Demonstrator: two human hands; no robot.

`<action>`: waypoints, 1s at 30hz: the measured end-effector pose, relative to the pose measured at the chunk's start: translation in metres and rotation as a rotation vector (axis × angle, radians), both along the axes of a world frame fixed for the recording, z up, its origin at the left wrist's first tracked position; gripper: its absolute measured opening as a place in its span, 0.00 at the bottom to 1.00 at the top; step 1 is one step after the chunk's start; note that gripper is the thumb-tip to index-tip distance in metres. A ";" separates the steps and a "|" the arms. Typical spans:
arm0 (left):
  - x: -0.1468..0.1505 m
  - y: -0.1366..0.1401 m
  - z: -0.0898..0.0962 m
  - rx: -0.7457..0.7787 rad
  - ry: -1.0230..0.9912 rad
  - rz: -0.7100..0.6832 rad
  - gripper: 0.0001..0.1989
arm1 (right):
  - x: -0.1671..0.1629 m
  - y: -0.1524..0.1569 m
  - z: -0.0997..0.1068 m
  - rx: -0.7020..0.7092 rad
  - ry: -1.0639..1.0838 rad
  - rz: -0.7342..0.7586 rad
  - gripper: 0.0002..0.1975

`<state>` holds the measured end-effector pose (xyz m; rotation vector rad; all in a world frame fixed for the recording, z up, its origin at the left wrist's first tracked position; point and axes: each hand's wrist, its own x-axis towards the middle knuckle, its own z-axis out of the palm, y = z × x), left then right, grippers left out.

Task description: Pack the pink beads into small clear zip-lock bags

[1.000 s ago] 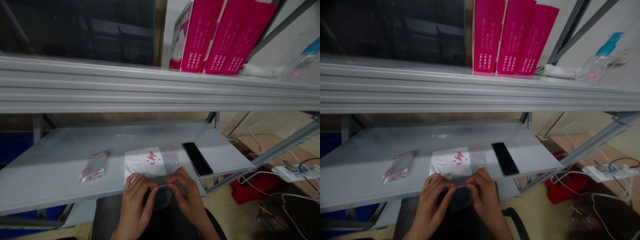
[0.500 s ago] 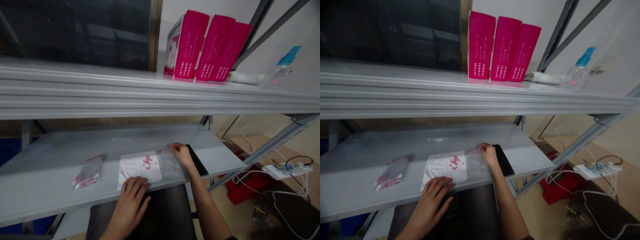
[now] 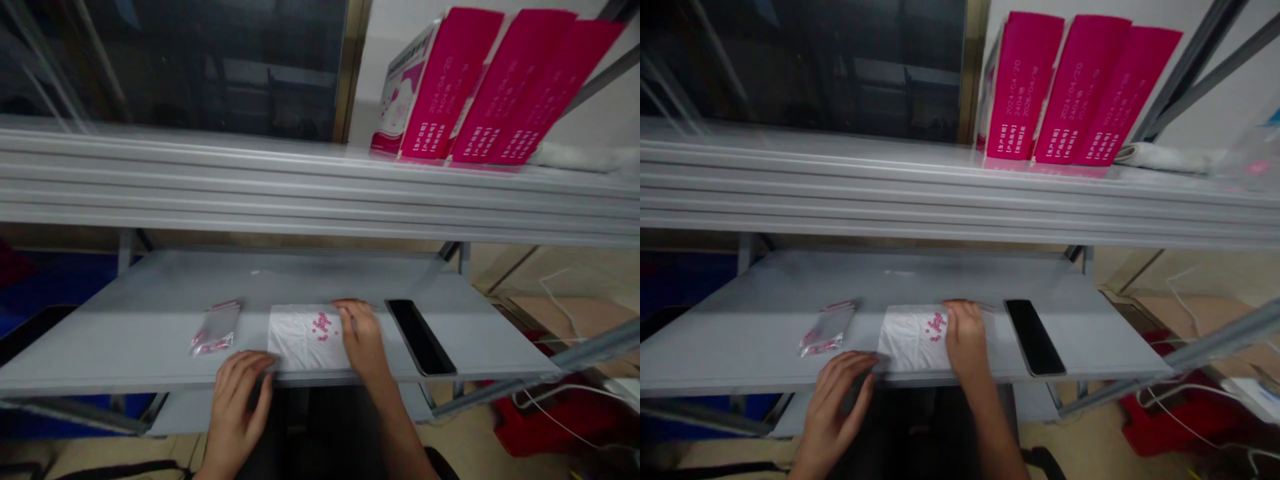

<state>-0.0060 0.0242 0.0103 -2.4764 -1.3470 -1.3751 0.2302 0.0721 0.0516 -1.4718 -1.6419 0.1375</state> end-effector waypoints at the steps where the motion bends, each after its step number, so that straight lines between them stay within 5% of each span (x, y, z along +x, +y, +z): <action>1: -0.007 0.001 0.001 0.012 -0.032 0.077 0.12 | -0.024 -0.004 0.000 -0.003 0.012 0.175 0.15; 4: -0.027 0.008 0.001 0.036 -0.089 0.310 0.10 | -0.092 -0.012 -0.006 -0.052 -0.026 0.513 0.19; 7: -0.045 0.020 -0.001 -0.004 -0.106 0.457 0.15 | -0.137 -0.009 -0.012 -0.048 -0.126 0.592 0.25; 11: -0.061 0.036 -0.006 -0.024 -0.096 0.460 0.12 | -0.157 0.003 -0.015 -0.049 -0.190 0.655 0.24; 16: -0.060 0.036 -0.001 0.067 -0.143 0.475 0.08 | -0.148 0.000 -0.019 -0.103 0.217 0.640 0.21; 20: -0.047 0.019 0.009 0.167 -0.244 0.465 0.07 | -0.121 -0.009 -0.020 -0.521 0.958 0.575 0.23; 23: -0.036 0.003 0.014 0.195 -0.269 0.232 0.13 | -0.097 -0.014 -0.016 -0.810 1.346 0.636 0.29; 26: -0.028 -0.010 0.014 0.166 -0.193 0.011 0.18 | -0.074 -0.021 -0.013 -0.780 1.398 0.589 0.21; 30: -0.025 -0.020 0.011 0.092 -0.206 -0.068 0.17 | -0.053 -0.035 -0.014 -0.777 1.260 0.591 0.19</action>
